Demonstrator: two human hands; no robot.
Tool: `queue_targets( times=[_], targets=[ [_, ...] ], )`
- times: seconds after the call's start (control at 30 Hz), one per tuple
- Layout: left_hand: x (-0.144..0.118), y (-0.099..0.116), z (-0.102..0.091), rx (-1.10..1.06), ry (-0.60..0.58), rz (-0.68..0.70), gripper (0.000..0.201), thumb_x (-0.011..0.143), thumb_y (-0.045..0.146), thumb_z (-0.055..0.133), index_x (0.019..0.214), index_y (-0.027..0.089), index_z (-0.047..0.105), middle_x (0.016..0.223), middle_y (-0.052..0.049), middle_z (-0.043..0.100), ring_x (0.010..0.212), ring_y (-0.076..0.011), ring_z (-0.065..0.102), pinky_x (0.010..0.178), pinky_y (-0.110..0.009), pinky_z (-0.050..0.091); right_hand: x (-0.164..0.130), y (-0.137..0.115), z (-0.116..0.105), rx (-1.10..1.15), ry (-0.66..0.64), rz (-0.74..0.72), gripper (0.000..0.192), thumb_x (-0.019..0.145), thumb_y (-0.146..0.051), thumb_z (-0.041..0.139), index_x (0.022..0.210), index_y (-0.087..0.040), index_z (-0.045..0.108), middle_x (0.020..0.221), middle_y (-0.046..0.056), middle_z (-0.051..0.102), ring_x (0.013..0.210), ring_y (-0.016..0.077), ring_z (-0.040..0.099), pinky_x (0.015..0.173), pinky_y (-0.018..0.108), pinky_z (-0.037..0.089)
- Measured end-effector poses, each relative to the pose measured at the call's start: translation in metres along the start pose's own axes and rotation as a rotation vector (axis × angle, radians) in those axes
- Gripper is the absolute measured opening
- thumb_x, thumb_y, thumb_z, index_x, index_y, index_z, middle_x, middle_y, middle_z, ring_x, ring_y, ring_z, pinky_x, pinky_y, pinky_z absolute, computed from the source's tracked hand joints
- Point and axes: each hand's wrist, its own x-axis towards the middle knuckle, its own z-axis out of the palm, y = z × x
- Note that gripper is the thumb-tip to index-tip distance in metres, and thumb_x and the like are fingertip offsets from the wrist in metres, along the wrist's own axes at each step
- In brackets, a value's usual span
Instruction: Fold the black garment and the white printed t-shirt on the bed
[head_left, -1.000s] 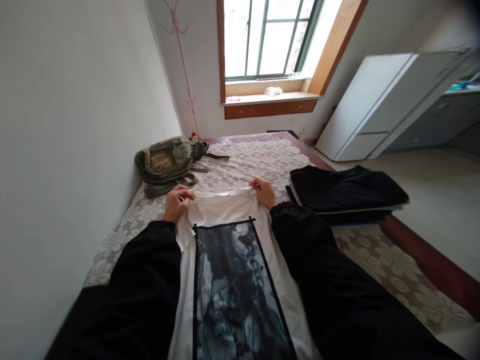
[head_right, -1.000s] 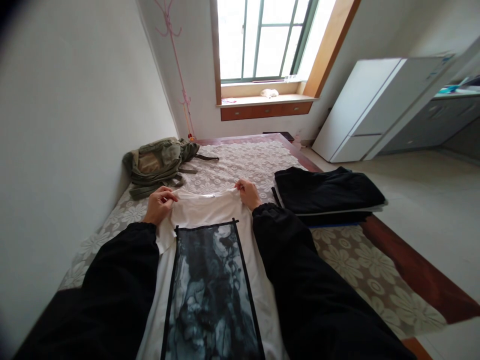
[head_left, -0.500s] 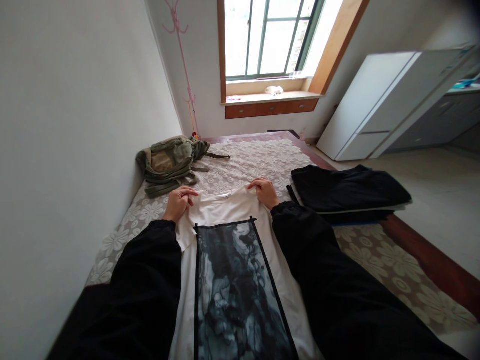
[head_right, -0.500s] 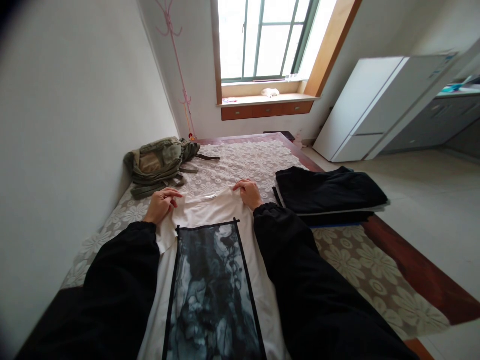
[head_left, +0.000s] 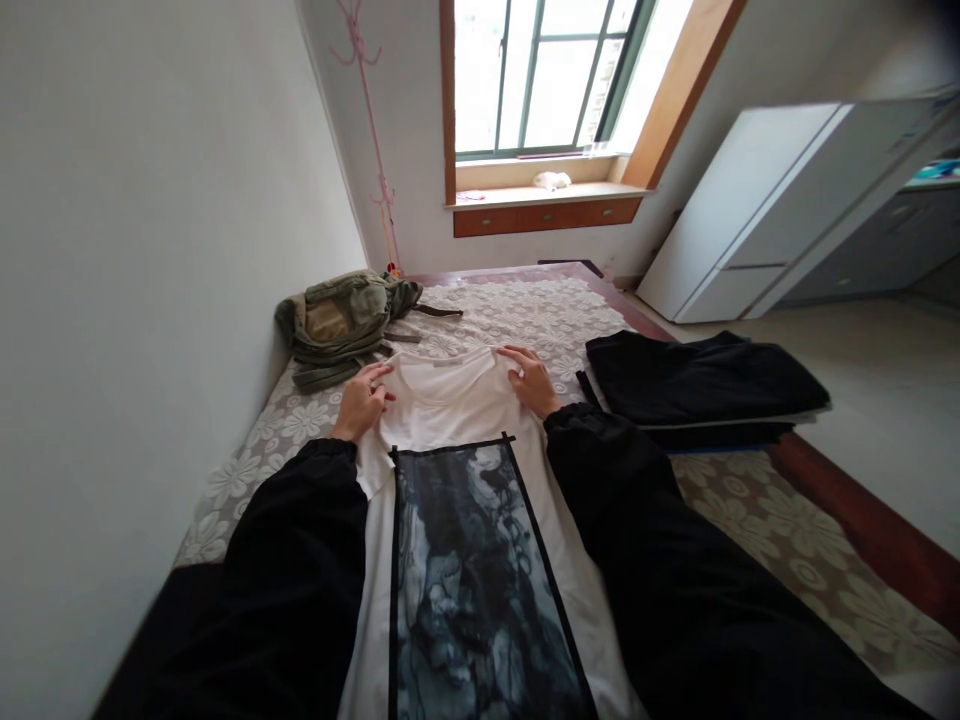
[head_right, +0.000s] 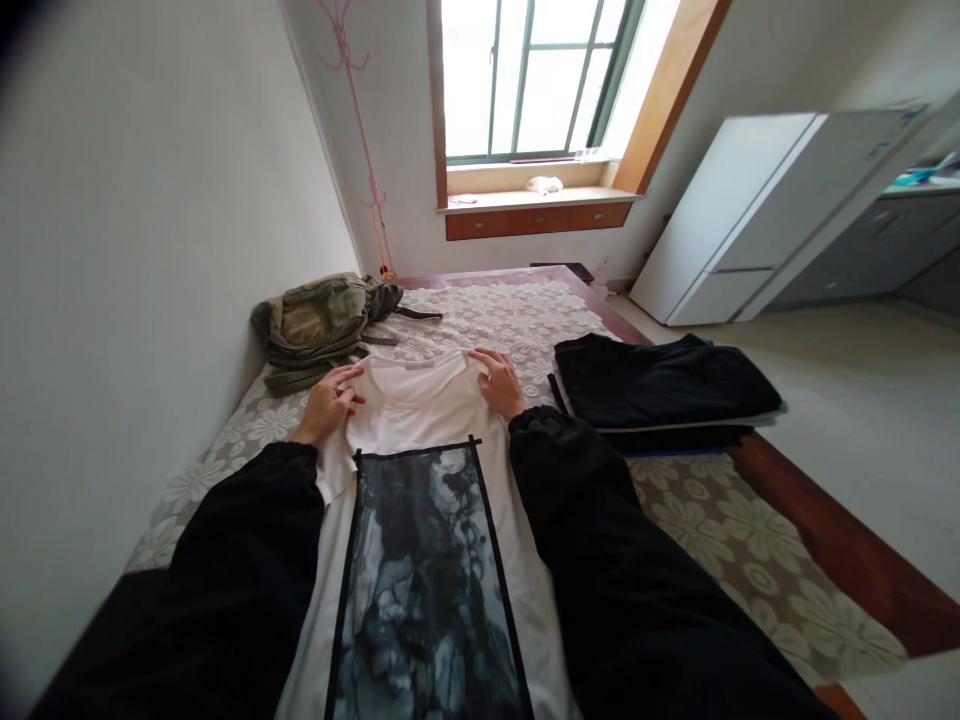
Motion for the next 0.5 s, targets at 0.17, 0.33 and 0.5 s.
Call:
queue_targets(
  times=[0.17,0.33,0.5],
  targets=[
    [0.003,-0.008,0.002,0.02,0.046,0.116,0.055,0.083,0.015,0.052,0.136,0.018,0.063,0.154,-0.014,0.046,0.102,-0.0208,0.07,0.087,-0.034,0.061,0.0,0.006,0.005,-0.074,-0.124,0.014,0.067,0.078,-0.014,0.052,0.144,-0.024,0.058,0.148,0.007,0.056,0.139,0.0292,0.046,0.117,0.051,0.037],
    [0.007,-0.018,0.004,0.223,0.048,0.203,0.059,0.081,0.014,0.054,0.141,0.016,0.059,0.151,-0.012,0.051,0.134,-0.0275,0.054,0.12,-0.042,0.04,0.0,0.007,0.009,-0.221,-0.218,0.012,0.07,0.081,-0.02,0.053,0.15,-0.025,0.05,0.157,0.007,0.048,0.145,0.0326,0.037,0.119,0.056,0.027],
    [0.004,-0.022,0.003,0.444,0.081,0.192,0.061,0.081,0.018,0.059,0.142,0.017,0.057,0.15,-0.013,0.052,0.139,-0.0337,0.046,0.122,-0.049,0.032,-0.003,0.006,0.009,-0.323,-0.222,0.022,0.065,0.082,-0.021,0.053,0.147,-0.022,0.051,0.158,0.01,0.046,0.145,0.0354,0.035,0.119,0.06,0.017]
  ],
)
